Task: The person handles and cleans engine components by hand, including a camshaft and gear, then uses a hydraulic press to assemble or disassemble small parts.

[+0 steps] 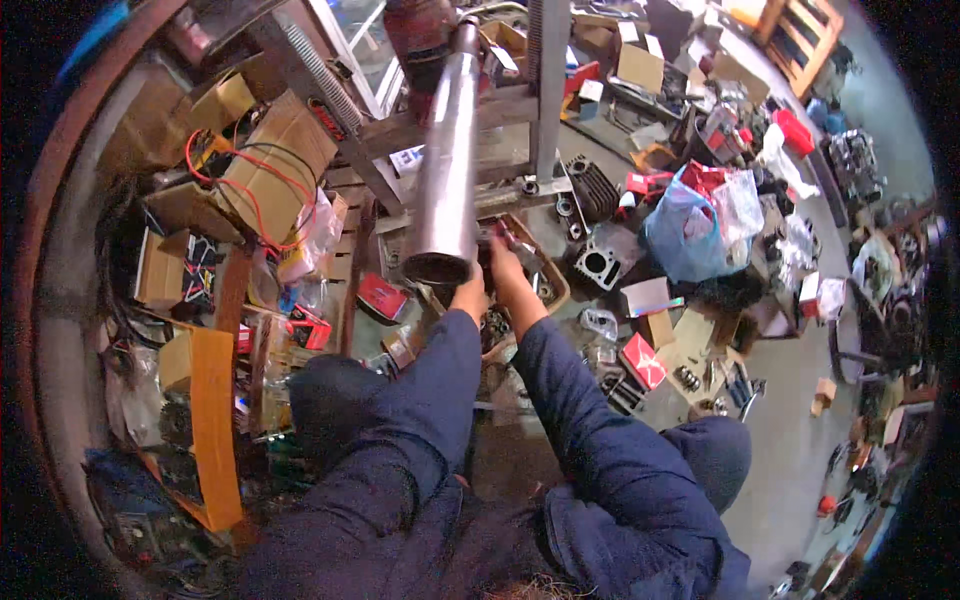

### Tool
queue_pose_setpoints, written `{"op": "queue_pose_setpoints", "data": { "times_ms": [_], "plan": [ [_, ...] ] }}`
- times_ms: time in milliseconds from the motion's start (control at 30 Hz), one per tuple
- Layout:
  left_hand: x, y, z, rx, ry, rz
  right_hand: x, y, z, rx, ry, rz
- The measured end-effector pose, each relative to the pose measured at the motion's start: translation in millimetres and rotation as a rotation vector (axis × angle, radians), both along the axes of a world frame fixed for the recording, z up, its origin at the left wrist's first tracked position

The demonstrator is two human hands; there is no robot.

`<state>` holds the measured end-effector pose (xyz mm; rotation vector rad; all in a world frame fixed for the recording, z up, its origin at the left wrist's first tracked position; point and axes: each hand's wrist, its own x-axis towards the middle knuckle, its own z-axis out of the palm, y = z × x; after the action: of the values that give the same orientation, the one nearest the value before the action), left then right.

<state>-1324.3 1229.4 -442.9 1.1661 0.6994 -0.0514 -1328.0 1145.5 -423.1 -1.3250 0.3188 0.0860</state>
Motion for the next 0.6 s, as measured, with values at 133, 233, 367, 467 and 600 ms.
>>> {"op": "queue_pose_setpoints", "data": {
  "times_ms": [133, 233, 367, 467, 600],
  "plan": [
    [-0.9, 7.1, -21.5, -0.654, -0.088, -0.028, -6.0, -1.2, 16.1, -0.722, -0.241, 0.248],
    [23.1, 11.7, -43.1, -0.862, -0.186, 0.008, -11.7, -2.8, 36.5, -0.61, -0.091, 0.161],
    [47.2, 15.6, -76.8, -0.601, -0.166, 0.048, -15.8, -15.1, 46.2, -0.671, -0.202, 0.066],
    [57.7, 15.3, -87.4, 0.031, -0.24, -0.106, -24.0, -31.3, 28.5, -0.91, 0.127, 0.175],
    [71.6, 8.0, -78.5, -0.426, -0.2, 0.268, -38.5, -45.7, -15.7, -1.159, 0.18, 0.424]
  ]
}}
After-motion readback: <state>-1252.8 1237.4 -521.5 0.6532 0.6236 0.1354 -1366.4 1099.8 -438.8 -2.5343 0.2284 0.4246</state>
